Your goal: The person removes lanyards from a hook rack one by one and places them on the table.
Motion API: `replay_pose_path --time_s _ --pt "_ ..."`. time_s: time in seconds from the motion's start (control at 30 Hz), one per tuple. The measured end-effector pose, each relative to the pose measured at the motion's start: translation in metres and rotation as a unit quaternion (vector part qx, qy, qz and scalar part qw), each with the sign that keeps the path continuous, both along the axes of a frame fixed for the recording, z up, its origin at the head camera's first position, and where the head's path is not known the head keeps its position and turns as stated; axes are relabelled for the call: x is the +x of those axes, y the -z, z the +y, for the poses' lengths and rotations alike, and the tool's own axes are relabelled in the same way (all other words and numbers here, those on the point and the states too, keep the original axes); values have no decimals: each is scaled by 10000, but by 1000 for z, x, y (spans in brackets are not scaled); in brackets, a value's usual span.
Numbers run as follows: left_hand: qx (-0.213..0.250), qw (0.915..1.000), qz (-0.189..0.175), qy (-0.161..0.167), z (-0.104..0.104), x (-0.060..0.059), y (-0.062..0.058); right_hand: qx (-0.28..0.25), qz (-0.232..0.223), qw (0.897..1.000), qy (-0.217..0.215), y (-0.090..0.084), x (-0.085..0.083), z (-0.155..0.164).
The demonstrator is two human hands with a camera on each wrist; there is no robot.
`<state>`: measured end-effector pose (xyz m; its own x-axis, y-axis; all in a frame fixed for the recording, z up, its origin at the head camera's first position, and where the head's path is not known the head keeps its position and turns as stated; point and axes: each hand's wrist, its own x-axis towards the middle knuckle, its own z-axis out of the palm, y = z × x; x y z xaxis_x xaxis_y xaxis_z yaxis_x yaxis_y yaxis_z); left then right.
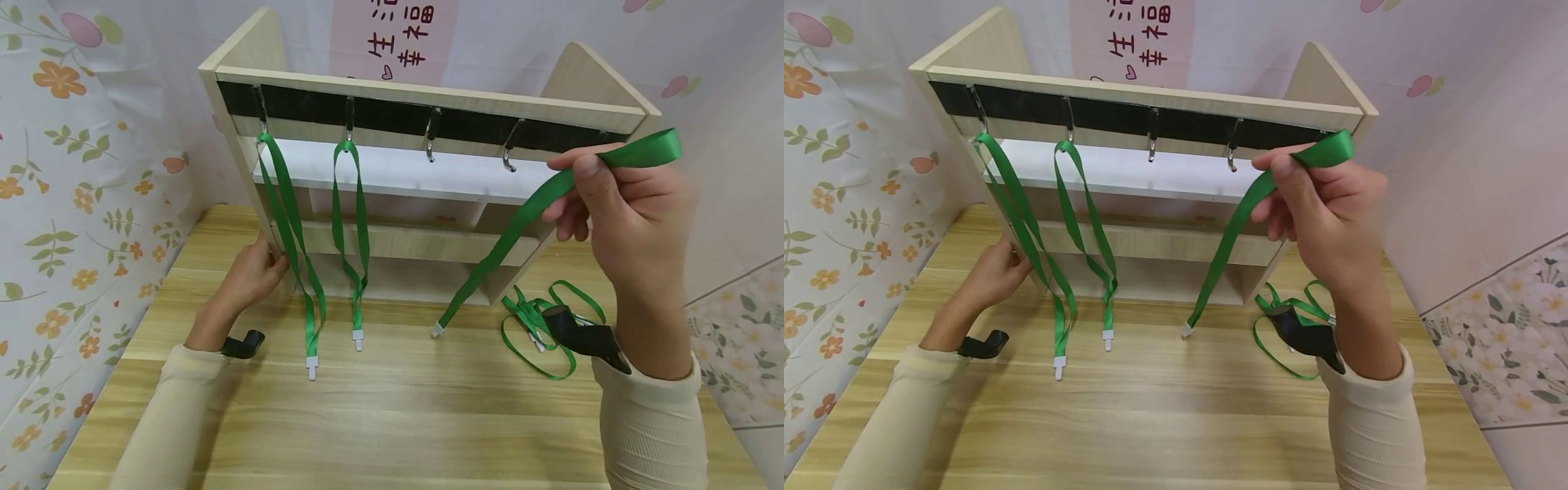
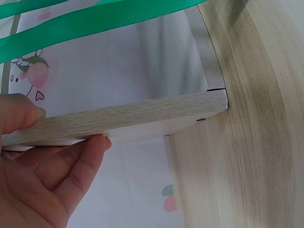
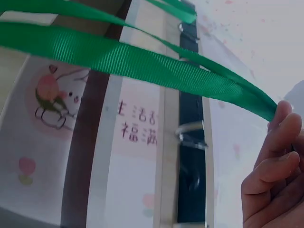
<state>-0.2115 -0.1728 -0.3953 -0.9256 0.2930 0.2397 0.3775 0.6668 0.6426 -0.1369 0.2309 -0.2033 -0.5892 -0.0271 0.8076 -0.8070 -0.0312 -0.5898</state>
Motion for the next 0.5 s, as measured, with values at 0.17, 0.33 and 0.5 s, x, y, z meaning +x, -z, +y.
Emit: replay_pose_path --time_s 0.17,0.33,0.5 --pt "-11 10000 -6 5 0 0 -1 -56 59 9998 207 -1 3 12" --pt "-9 10000 -15 -8 -1 -1 -1 7 -27 9996 294 6 6 21" --pt "1 10000 -27 -1 -1 -1 1 671 -375 9959 475 22 9 30"
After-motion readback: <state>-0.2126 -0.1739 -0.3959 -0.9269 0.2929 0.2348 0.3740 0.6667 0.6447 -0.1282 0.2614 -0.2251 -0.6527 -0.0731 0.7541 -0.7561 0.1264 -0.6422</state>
